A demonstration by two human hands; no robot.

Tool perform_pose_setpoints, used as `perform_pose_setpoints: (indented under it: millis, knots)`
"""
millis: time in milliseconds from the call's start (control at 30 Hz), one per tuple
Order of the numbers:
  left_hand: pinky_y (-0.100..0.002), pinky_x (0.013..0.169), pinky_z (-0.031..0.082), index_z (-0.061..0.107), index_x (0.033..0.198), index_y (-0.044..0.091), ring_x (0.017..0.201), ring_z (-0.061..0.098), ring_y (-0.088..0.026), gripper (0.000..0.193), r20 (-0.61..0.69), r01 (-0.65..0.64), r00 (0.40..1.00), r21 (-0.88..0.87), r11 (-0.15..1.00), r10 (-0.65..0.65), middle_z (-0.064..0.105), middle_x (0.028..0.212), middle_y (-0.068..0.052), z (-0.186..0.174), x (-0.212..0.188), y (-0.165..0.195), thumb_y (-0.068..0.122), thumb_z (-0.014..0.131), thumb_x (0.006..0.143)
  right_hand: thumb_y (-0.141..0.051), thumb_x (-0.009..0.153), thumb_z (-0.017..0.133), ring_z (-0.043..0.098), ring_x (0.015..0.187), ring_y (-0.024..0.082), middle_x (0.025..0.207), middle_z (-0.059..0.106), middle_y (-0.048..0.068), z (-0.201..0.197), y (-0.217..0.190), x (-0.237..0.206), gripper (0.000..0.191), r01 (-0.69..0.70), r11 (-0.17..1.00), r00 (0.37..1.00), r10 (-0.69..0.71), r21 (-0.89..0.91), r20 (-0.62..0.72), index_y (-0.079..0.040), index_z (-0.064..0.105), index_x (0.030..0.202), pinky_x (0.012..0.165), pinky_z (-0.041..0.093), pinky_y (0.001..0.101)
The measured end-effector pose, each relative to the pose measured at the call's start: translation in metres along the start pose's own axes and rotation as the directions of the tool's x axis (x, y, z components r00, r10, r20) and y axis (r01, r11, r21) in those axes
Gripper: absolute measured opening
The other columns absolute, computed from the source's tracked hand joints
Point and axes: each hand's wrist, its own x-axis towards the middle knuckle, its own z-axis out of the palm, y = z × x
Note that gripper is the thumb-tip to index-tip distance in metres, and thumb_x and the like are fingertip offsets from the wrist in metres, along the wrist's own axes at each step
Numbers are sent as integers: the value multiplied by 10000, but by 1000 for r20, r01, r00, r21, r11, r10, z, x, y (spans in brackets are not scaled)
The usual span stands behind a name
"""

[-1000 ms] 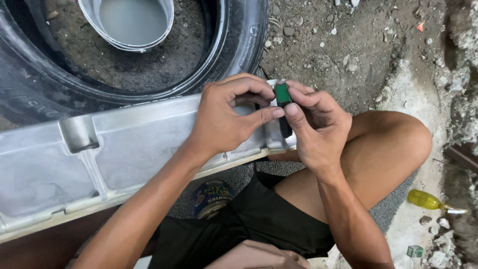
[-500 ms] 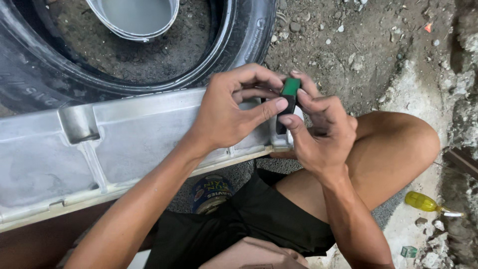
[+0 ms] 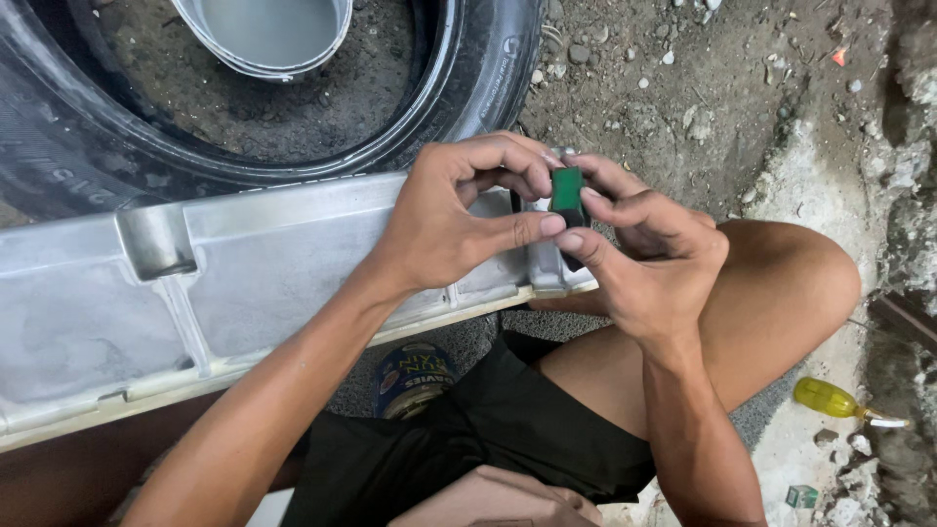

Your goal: The person sands a white plastic panel using a green sanding block. They hold the panel with one hand and rub the sanding block across the surface with the other, working on different sections of the panel.

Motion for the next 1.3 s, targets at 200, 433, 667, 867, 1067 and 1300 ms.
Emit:
perform_pose_setpoints:
  millis: [200, 433, 667, 867, 1067, 1300]
  knots:
    - [-367, 1015, 587, 692, 1167, 37, 1166, 677, -232, 483, 16, -114, 993, 423, 899, 119, 666, 1308, -90, 8, -2, 6, 215, 921, 780, -46, 1019, 775, 676, 1240, 257, 1304, 684, 269, -2, 18, -2, 181, -64, 940, 992, 97, 335, -84, 21, 626, 1098, 1139, 540, 394]
    - [-490, 1257, 428, 604, 1229, 67, 1475, 446, -316, 649, 255, -427, 896, 719, 548, 364, 502, 1520, -93, 15, -7, -4, 361, 925, 748, -64, 1062, 760, 675, 971, 144, 1097, 700, 165, -10, 38, -12, 184, -108, 825, 972, 204, 555, -115, 5, 591, 1081, 905, 534, 271]
    - [-450, 1268, 429, 612, 1302, 60, 1471, 471, -279, 593, 324, -486, 861, 750, 447, 393, 500, 1528, -94, 12, -15, -14, 330, 890, 853, -116, 1007, 770, 682, 1209, 183, 1323, 700, 185, -7, 32, -12, 223, -79, 832, 992, 117, 549, -36, -25, 597, 1114, 1103, 525, 300]
    - [-425, 1260, 400, 584, 1404, 127, 1486, 484, -232, 545, 378, -540, 797, 795, 276, 472, 516, 1548, -34, 14, -12, -13, 286, 847, 954, -54, 999, 802, 667, 1232, 219, 1308, 673, 260, -7, 16, -12, 258, -7, 921, 1000, 17, 388, -21, 18, 580, 1109, 1109, 525, 331]
    - [-456, 1202, 481, 622, 1236, 52, 1405, 524, -336, 512, 291, -516, 835, 710, 480, 467, 515, 1470, -157, 13, -11, 2, 362, 826, 884, -74, 960, 798, 627, 1302, 288, 1385, 632, 329, -4, 6, -15, 253, 50, 975, 993, -25, 217, -116, 16, 587, 1068, 1174, 514, 438]
    - [-392, 1071, 603, 627, 1150, 21, 1239, 691, -317, 340, 191, -490, 831, 698, 523, 523, 647, 1320, -125, 15, -10, 13, 143, 825, 903, -40, 952, 814, 552, 1430, 328, 1366, 601, 319, 2, 1, -12, 272, 190, 977, 982, -188, 94, -23, -11, 546, 981, 1236, 443, 452]
